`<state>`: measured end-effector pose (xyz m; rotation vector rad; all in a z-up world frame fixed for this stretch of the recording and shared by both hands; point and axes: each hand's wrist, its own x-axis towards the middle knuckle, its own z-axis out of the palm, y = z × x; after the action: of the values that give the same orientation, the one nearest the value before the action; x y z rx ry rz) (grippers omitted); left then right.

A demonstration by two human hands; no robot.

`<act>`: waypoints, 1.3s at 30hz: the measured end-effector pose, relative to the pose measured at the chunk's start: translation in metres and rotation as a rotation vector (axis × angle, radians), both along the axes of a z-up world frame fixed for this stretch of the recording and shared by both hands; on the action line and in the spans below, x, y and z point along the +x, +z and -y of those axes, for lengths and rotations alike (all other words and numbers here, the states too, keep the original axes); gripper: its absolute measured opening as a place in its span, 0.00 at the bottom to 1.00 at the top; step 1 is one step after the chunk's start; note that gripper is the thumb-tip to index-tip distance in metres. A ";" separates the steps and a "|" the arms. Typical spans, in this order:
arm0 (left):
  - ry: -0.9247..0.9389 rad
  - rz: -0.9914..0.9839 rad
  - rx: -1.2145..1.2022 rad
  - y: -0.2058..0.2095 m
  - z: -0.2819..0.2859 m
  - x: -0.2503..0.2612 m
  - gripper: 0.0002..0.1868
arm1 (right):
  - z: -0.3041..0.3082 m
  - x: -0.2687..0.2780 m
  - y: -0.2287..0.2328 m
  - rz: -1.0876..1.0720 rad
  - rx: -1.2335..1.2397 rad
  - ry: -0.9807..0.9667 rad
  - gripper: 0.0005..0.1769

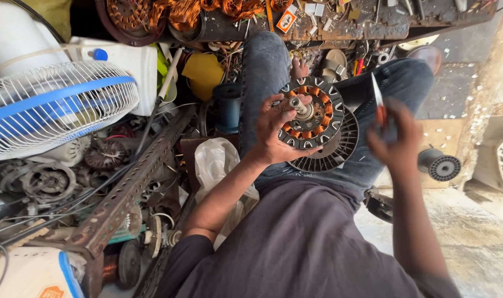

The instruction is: The person sits on the floor and works on an electric motor stator, inserting small rectangular components into slots and adjusting them by hand. The person also handles a plastic bag and uses a pair of orange-handled scissors to trim or adjust parts.

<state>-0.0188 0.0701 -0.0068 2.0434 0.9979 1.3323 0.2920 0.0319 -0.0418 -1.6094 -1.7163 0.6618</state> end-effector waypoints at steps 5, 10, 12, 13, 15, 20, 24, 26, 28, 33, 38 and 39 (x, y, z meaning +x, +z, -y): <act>-0.021 -0.032 -0.005 -0.027 0.007 0.007 0.57 | -0.165 0.002 -0.077 0.354 0.305 0.174 0.23; -0.112 -0.126 -0.060 -0.064 0.019 0.011 0.54 | -0.215 0.022 -0.140 0.431 0.349 0.079 0.20; -0.154 -0.144 -0.073 -0.075 0.024 0.017 0.55 | -0.197 0.026 -0.144 -0.216 0.211 0.026 0.25; -0.181 -0.154 -0.079 -0.079 0.026 0.019 0.56 | -0.185 0.024 -0.140 -0.538 0.139 -0.015 0.28; -0.241 -0.182 -0.068 -0.086 0.027 0.021 0.59 | -0.135 0.022 -0.116 -0.729 0.036 -0.142 0.25; -0.374 -0.316 -0.061 -0.095 0.030 0.024 0.64 | -0.027 -0.043 -0.063 -0.887 -0.133 -0.198 0.30; -0.382 -0.339 -0.116 -0.090 0.041 0.012 0.64 | -0.002 -0.064 -0.050 -0.872 -0.010 -0.193 0.30; -0.373 -0.346 -0.117 -0.087 0.044 0.011 0.61 | 0.005 -0.069 -0.050 -0.892 -0.002 -0.179 0.31; -0.356 -0.346 -0.082 -0.084 0.052 0.017 0.57 | 0.014 -0.074 -0.049 -0.926 0.013 -0.174 0.31; -0.091 -0.128 -0.093 -0.058 0.073 0.018 0.46 | 0.021 -0.061 -0.016 -1.093 -0.010 -0.237 0.34; -0.159 0.258 -0.650 -0.033 0.120 0.016 0.31 | 0.067 -0.037 0.061 -0.618 -0.129 0.321 0.14; -0.289 0.450 -0.746 -0.029 0.127 0.015 0.34 | 0.072 -0.035 0.074 -0.409 -0.158 0.549 0.14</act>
<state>-0.0035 -0.0571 -0.0356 1.2021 0.7883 0.9913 0.2569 -0.0401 0.0323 -0.9884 -1.8196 1.3192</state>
